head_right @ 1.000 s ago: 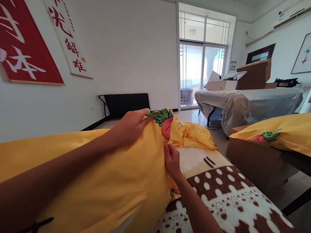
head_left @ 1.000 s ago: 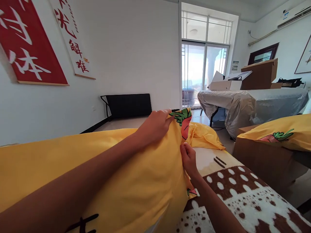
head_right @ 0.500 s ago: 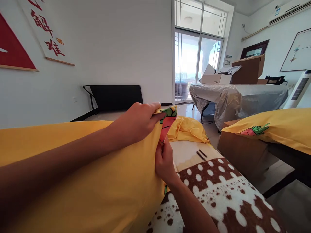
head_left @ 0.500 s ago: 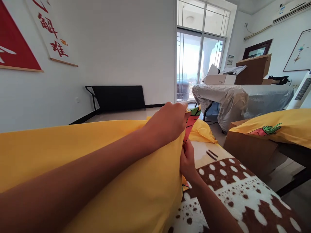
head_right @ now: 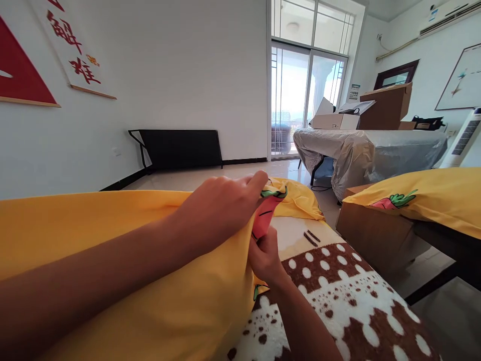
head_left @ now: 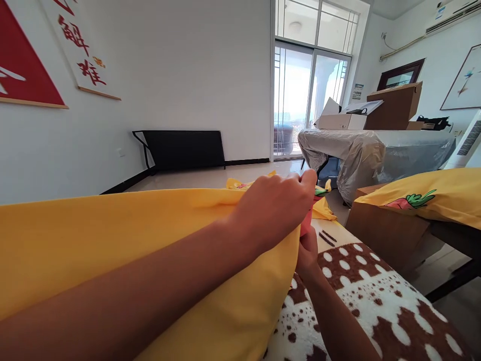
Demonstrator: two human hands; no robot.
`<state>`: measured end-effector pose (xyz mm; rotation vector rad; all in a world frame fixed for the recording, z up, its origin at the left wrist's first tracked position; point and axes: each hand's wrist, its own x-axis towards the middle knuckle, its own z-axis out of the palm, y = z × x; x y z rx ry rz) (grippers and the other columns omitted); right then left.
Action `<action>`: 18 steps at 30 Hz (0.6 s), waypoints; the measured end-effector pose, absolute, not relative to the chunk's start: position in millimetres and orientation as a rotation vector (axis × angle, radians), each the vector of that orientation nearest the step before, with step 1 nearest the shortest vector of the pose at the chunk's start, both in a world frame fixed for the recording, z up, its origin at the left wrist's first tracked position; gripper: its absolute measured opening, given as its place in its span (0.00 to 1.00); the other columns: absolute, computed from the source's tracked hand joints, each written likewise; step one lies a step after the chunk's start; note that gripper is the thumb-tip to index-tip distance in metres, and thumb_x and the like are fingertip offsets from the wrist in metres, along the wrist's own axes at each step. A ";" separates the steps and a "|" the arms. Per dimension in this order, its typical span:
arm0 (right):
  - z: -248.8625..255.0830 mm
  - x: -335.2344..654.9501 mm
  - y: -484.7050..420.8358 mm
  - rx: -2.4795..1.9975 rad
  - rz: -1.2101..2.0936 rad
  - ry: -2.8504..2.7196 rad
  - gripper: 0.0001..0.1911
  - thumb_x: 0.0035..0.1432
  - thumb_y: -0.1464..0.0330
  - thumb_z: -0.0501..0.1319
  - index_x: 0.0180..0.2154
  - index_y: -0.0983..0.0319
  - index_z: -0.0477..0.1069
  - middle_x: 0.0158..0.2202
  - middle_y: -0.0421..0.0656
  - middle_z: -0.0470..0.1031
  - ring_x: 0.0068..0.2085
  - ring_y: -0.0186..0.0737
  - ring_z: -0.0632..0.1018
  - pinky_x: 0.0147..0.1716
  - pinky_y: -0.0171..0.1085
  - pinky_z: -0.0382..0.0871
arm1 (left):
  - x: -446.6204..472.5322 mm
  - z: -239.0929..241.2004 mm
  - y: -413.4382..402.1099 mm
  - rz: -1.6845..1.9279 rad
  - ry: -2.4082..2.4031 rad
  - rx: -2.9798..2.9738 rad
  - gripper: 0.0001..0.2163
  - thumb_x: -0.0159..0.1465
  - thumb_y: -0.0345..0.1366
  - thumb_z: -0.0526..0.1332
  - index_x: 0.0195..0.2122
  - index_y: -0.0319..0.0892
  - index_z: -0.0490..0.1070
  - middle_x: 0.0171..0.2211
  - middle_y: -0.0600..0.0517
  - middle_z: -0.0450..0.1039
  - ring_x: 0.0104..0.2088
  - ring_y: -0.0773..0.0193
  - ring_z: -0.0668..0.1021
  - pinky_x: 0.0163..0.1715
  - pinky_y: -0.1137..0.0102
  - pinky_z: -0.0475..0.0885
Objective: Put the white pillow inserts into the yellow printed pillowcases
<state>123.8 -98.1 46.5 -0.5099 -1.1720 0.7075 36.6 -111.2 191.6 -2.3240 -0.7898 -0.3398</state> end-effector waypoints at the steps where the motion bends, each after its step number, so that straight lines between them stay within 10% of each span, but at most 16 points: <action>1: 46.8 125.8 -98.4 -0.526 0.674 -1.208 0.13 0.49 0.62 0.64 0.21 0.61 0.64 0.18 0.36 0.62 0.22 0.30 0.62 0.18 0.29 0.57 | 35.3 192.5 -110.1 -0.373 -0.821 -2.314 0.07 0.60 0.24 0.49 0.37 0.41 0.59 0.22 0.53 0.65 0.20 0.62 0.71 0.17 0.71 0.48; 12: 41.4 133.2 -86.1 -0.636 0.554 -1.267 0.18 0.56 0.59 0.60 0.21 0.62 0.63 0.20 0.37 0.60 0.24 0.31 0.62 0.25 0.32 0.61 | 24.9 214.9 -105.7 -0.380 -1.108 -2.692 0.18 0.56 0.54 0.57 0.30 0.42 0.66 0.27 0.50 0.69 0.25 0.64 0.70 0.21 0.71 0.58; 18: 43.6 138.0 -79.6 -0.479 0.752 -1.085 0.14 0.50 0.57 0.65 0.24 0.60 0.70 0.20 0.37 0.65 0.23 0.33 0.65 0.23 0.33 0.61 | 16.8 224.5 -99.4 -0.206 -1.249 -2.745 0.18 0.52 0.53 0.61 0.22 0.42 0.68 0.22 0.50 0.64 0.23 0.64 0.67 0.22 0.70 0.58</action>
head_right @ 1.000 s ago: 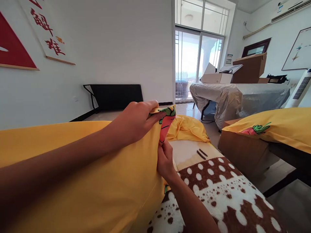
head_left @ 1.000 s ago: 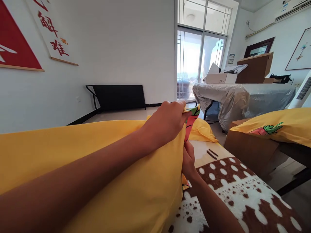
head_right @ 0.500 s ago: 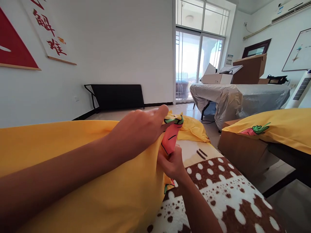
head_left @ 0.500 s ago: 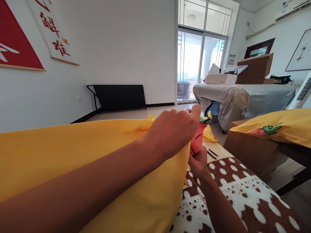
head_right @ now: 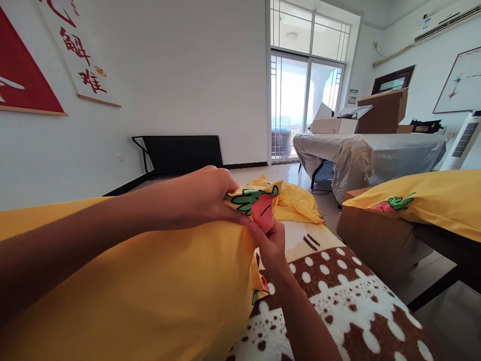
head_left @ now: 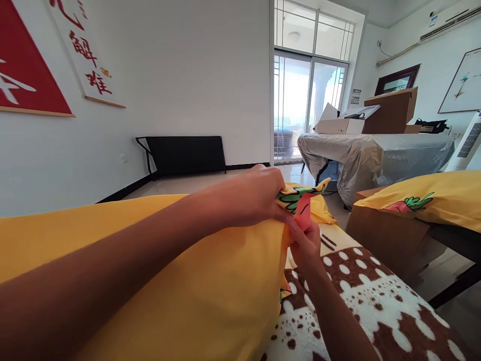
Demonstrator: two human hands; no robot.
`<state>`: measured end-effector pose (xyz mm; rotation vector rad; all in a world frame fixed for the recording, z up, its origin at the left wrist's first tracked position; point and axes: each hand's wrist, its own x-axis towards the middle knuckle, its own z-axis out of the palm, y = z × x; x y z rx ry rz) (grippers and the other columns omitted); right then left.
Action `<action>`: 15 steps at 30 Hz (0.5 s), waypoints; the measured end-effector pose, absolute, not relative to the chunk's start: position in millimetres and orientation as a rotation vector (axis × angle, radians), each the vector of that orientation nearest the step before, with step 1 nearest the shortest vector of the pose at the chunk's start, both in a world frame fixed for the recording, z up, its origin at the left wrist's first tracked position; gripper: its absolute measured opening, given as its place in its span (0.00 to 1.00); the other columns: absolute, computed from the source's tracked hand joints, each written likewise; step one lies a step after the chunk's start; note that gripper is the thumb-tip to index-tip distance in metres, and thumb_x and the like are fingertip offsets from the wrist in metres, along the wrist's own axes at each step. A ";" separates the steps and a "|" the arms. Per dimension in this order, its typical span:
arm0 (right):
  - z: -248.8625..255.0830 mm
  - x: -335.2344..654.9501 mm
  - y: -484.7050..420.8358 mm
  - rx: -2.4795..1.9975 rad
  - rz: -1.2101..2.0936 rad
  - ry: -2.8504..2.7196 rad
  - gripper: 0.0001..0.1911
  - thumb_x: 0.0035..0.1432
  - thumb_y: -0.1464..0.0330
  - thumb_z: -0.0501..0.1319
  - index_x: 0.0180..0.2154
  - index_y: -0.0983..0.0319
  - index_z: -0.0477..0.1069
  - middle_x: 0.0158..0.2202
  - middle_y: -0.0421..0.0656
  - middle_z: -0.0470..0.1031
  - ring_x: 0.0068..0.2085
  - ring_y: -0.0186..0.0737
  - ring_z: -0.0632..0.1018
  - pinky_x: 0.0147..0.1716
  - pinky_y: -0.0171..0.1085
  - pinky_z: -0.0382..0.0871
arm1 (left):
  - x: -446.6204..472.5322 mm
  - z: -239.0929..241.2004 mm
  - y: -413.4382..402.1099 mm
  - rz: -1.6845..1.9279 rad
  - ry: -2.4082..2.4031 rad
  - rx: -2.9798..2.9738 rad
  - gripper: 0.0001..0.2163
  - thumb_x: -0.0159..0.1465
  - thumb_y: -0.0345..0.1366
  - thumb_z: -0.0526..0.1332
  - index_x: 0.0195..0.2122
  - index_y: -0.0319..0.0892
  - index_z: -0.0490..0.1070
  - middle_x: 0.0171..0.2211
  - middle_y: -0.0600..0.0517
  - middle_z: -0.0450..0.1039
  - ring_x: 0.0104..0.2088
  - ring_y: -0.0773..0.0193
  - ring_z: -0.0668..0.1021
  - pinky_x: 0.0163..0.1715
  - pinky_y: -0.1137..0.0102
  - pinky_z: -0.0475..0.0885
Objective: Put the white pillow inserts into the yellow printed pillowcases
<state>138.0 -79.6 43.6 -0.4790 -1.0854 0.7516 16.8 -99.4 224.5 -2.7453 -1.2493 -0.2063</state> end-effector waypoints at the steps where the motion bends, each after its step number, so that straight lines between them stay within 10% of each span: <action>1: 44.2 139.9 -78.4 -0.481 0.757 -1.041 0.15 0.49 0.57 0.66 0.24 0.60 0.70 0.19 0.37 0.65 0.22 0.32 0.65 0.22 0.32 0.60 | 18.0 223.0 -99.2 -0.258 -1.238 -2.727 0.17 0.53 0.52 0.60 0.22 0.42 0.67 0.21 0.51 0.63 0.23 0.64 0.67 0.21 0.69 0.57; 15: 48.2 143.8 -83.7 -0.466 0.829 -1.028 0.15 0.52 0.57 0.64 0.24 0.62 0.72 0.20 0.37 0.68 0.21 0.30 0.65 0.20 0.31 0.60 | 13.9 217.5 -92.2 -0.334 -1.163 -2.907 0.10 0.55 0.43 0.57 0.24 0.43 0.67 0.23 0.54 0.66 0.26 0.65 0.67 0.26 0.72 0.58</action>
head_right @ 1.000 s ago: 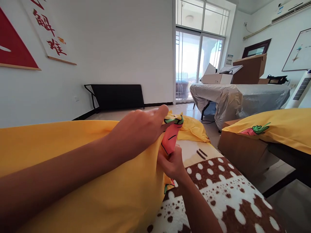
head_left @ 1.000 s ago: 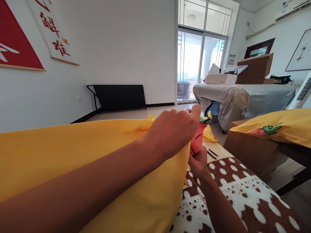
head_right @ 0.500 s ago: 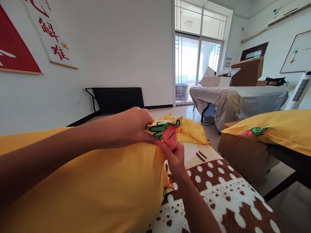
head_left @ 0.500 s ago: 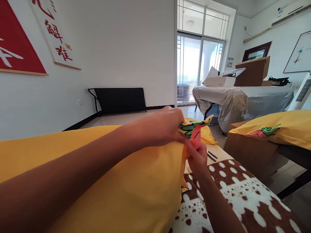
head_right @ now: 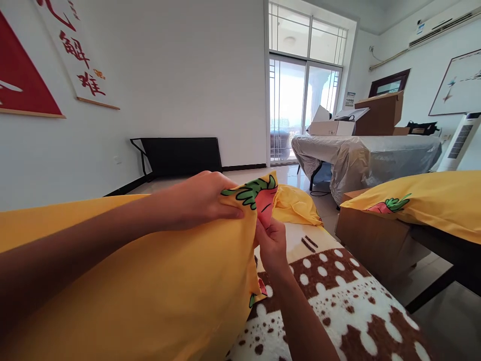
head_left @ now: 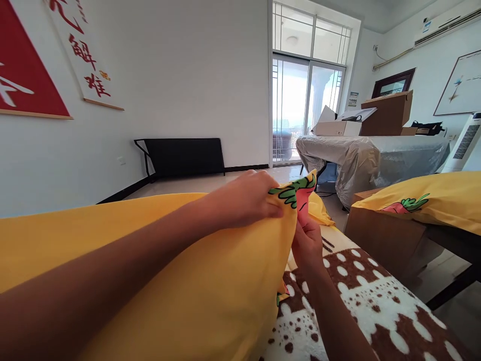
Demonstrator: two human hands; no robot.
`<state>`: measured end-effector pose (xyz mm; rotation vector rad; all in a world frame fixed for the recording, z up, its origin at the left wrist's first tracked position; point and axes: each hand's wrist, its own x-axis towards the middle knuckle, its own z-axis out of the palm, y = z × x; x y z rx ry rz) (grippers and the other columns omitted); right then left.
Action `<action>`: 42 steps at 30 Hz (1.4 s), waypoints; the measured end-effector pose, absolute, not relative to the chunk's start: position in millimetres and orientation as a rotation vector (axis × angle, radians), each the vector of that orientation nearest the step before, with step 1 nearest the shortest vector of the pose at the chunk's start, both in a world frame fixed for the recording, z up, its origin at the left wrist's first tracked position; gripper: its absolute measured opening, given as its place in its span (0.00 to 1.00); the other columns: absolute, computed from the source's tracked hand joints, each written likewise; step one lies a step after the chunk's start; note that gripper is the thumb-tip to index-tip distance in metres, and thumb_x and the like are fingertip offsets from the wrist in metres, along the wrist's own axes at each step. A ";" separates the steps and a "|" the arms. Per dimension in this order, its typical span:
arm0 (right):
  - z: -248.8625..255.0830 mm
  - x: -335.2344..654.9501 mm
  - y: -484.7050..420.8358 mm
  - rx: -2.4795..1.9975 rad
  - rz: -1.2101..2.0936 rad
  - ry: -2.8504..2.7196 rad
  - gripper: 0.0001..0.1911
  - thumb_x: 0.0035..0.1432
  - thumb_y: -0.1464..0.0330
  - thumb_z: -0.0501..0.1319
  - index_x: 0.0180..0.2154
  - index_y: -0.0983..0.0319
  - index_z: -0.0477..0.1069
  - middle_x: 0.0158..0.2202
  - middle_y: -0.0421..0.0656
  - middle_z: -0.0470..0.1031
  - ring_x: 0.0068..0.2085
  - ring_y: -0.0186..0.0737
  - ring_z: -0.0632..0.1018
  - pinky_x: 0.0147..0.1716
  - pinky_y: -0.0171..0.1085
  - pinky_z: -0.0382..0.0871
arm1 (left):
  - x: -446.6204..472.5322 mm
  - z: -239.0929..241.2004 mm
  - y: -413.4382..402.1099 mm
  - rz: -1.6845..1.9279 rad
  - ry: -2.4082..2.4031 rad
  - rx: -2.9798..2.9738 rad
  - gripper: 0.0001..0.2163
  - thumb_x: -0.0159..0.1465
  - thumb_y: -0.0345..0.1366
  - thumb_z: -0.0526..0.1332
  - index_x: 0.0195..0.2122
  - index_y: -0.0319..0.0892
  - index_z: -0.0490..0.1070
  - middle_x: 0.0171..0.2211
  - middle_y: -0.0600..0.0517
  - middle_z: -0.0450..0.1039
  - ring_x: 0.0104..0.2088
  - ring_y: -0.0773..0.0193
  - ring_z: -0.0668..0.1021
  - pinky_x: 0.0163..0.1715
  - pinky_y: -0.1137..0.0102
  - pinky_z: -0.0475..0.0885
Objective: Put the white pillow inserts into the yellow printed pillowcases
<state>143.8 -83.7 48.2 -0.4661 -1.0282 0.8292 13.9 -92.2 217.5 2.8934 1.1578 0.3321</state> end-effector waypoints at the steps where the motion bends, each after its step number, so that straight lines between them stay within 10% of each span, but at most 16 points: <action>1: 48.3 144.2 -84.5 -0.487 0.812 -1.052 0.16 0.51 0.57 0.65 0.23 0.62 0.71 0.20 0.37 0.68 0.21 0.31 0.65 0.21 0.31 0.61 | 14.9 214.1 -91.6 0.363 1.109 2.888 0.09 0.55 0.42 0.57 0.24 0.43 0.67 0.24 0.54 0.66 0.27 0.65 0.67 0.26 0.72 0.58; 22: 56.1 145.1 -77.5 -0.472 0.859 -1.003 0.12 0.42 0.62 0.71 0.29 0.61 0.77 0.31 0.42 0.79 0.31 0.41 0.77 0.31 0.38 0.72 | -15.3 239.8 -102.9 0.283 1.372 2.741 0.14 0.59 0.44 0.56 0.22 0.40 0.67 0.18 0.55 0.62 0.19 0.71 0.62 0.19 0.73 0.55; 36: 56.0 131.8 -83.0 -0.587 0.504 -1.078 0.16 0.60 0.59 0.58 0.47 0.60 0.70 0.47 0.45 0.75 0.48 0.42 0.75 0.46 0.38 0.70 | -13.3 218.1 -91.2 0.295 1.483 2.899 0.20 0.58 0.55 0.52 0.30 0.42 0.70 0.25 0.49 0.71 0.26 0.63 0.69 0.24 0.71 0.58; 42: 48.6 128.5 -89.3 -0.630 0.713 -1.345 0.15 0.53 0.58 0.64 0.40 0.59 0.74 0.35 0.42 0.78 0.40 0.43 0.77 0.42 0.40 0.72 | -12.5 212.8 -98.9 0.169 1.290 2.967 0.13 0.61 0.45 0.52 0.27 0.43 0.68 0.27 0.51 0.71 0.28 0.64 0.71 0.26 0.72 0.59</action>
